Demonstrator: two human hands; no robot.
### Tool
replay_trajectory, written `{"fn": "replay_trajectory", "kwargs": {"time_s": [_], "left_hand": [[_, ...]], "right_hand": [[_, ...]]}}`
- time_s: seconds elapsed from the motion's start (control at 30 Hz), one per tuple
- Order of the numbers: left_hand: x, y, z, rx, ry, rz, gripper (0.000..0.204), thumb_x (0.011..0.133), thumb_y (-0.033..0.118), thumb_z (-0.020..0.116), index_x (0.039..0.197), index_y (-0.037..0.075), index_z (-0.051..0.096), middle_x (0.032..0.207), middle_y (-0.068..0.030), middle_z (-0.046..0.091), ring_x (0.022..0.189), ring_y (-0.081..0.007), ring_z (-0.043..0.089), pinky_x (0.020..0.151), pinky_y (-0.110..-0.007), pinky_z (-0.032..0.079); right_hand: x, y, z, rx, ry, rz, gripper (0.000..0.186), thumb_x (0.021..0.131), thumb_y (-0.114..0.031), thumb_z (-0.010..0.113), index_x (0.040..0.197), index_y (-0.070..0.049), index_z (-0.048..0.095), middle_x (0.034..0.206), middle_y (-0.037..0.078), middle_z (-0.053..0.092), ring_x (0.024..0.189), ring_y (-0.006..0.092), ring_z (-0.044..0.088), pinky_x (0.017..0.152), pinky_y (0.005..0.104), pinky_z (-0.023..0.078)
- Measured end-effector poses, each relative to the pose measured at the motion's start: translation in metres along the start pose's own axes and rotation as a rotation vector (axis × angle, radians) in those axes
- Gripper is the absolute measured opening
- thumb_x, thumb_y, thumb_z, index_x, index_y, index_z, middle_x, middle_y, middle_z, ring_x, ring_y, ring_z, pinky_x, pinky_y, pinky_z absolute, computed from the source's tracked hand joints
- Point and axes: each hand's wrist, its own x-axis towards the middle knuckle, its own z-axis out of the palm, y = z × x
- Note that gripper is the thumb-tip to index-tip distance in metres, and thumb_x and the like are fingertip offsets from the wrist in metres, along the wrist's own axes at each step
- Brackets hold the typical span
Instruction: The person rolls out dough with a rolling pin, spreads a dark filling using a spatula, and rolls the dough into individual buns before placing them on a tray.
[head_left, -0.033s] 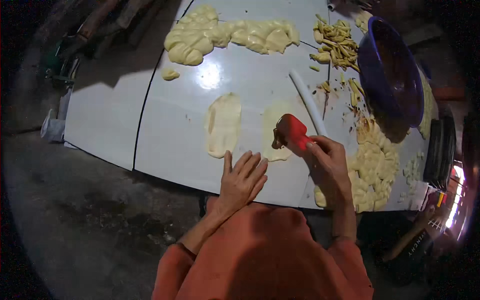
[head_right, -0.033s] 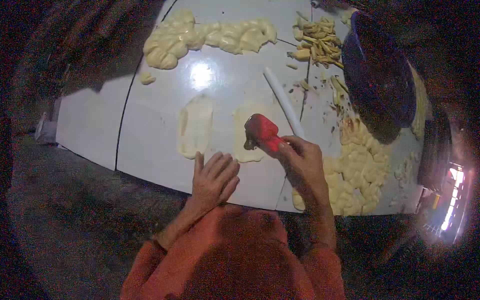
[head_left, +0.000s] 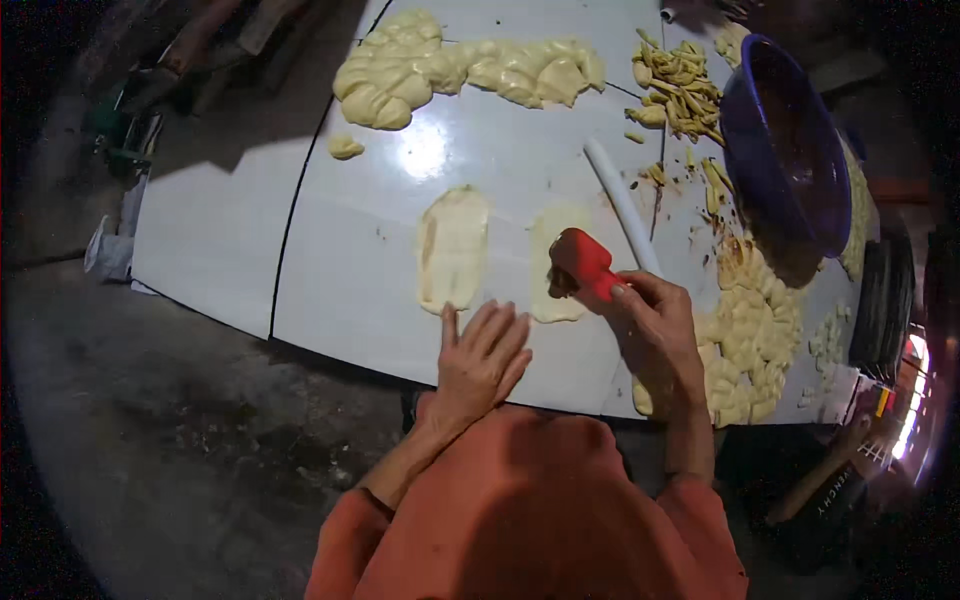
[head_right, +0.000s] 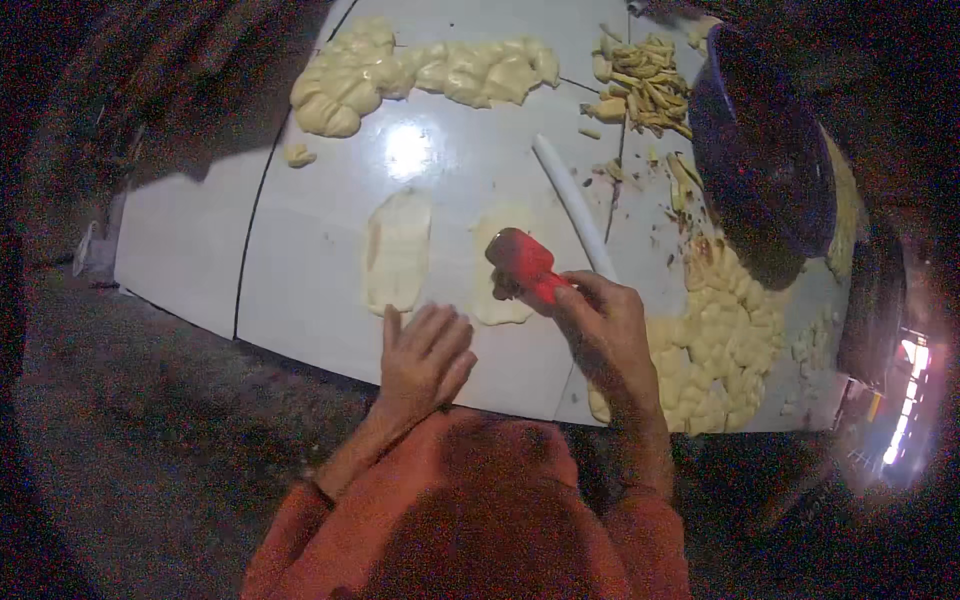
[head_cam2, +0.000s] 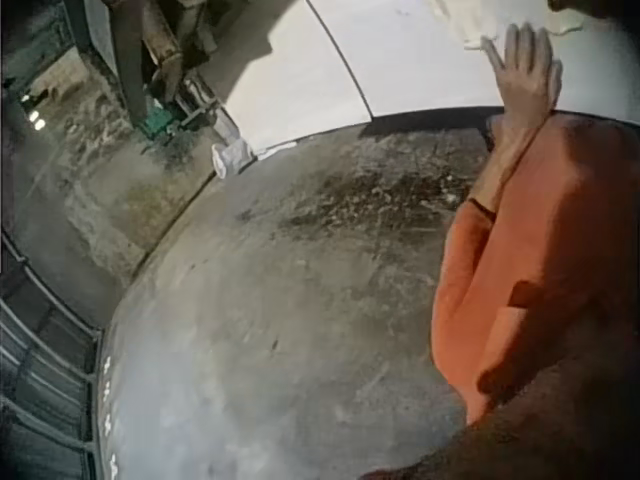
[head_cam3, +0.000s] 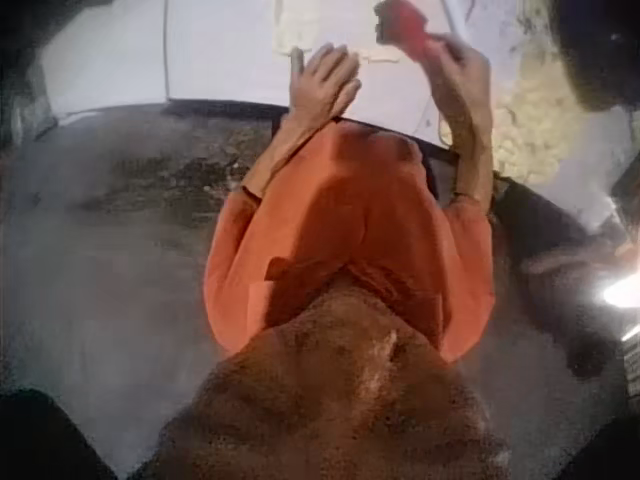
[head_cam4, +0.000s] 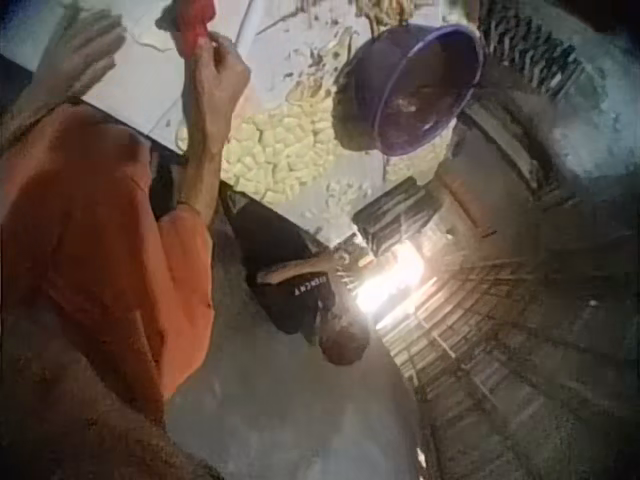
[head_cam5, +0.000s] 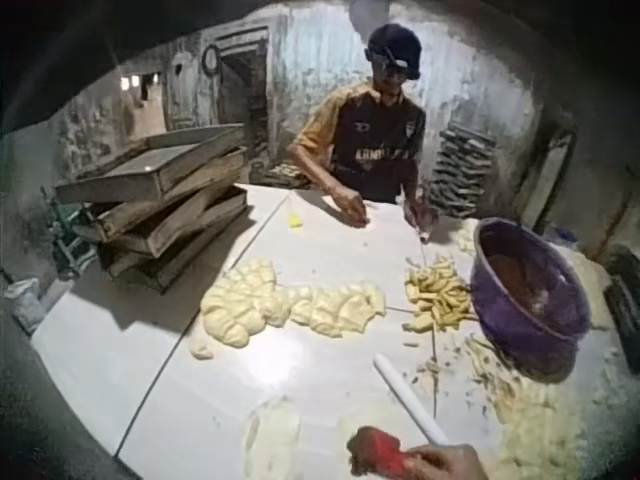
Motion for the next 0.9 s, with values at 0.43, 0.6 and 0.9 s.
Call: {"fn": "replay_trajectory", "kwargs": {"time_s": [0.43, 0.6, 0.9], "left_hand": [[-0.016, -0.029, -0.028, 0.167, 0.057, -0.233, 0.079, 0.094, 0.057, 0.063, 0.156, 0.014, 0.043, 0.164, -0.0229, 0.029, 0.152, -0.0442, 0.025, 0.114, -0.078, 0.008], [0.004, -0.045, -0.026, 0.24, -0.103, -0.338, 0.089, 0.092, 0.068, 0.057, 0.16, 0.016, 0.036, 0.166, -0.0277, 0.021, 0.154, -0.0499, 0.015, 0.113, -0.08, 0.004], [-0.001, -0.056, -0.048, 0.23, -0.239, -0.365, 0.077, 0.095, 0.055, 0.061, 0.159, 0.018, 0.038, 0.164, -0.0306, 0.023, 0.153, -0.0524, 0.014, 0.115, -0.077, 0.003]], "right_hand": [[0.016, -0.041, 0.101, -0.619, -0.152, -0.518, 0.023, 0.099, -0.026, 0.063, 0.103, -0.004, 0.07, 0.086, 0.018, 0.07, 0.078, 0.0381, 0.07, 0.072, 0.0488, 0.055], [0.008, -0.044, 0.1, -0.636, -0.169, -0.436, 0.024, 0.1, -0.028, 0.062, 0.1, -0.005, 0.069, 0.084, 0.017, 0.07, 0.078, 0.0383, 0.07, 0.072, 0.05, 0.055], [0.004, -0.019, 0.076, -0.458, -0.125, -0.252, 0.028, 0.097, -0.034, 0.065, 0.102, -0.007, 0.072, 0.093, 0.015, 0.073, 0.081, 0.0378, 0.071, 0.073, 0.048, 0.055]]}}
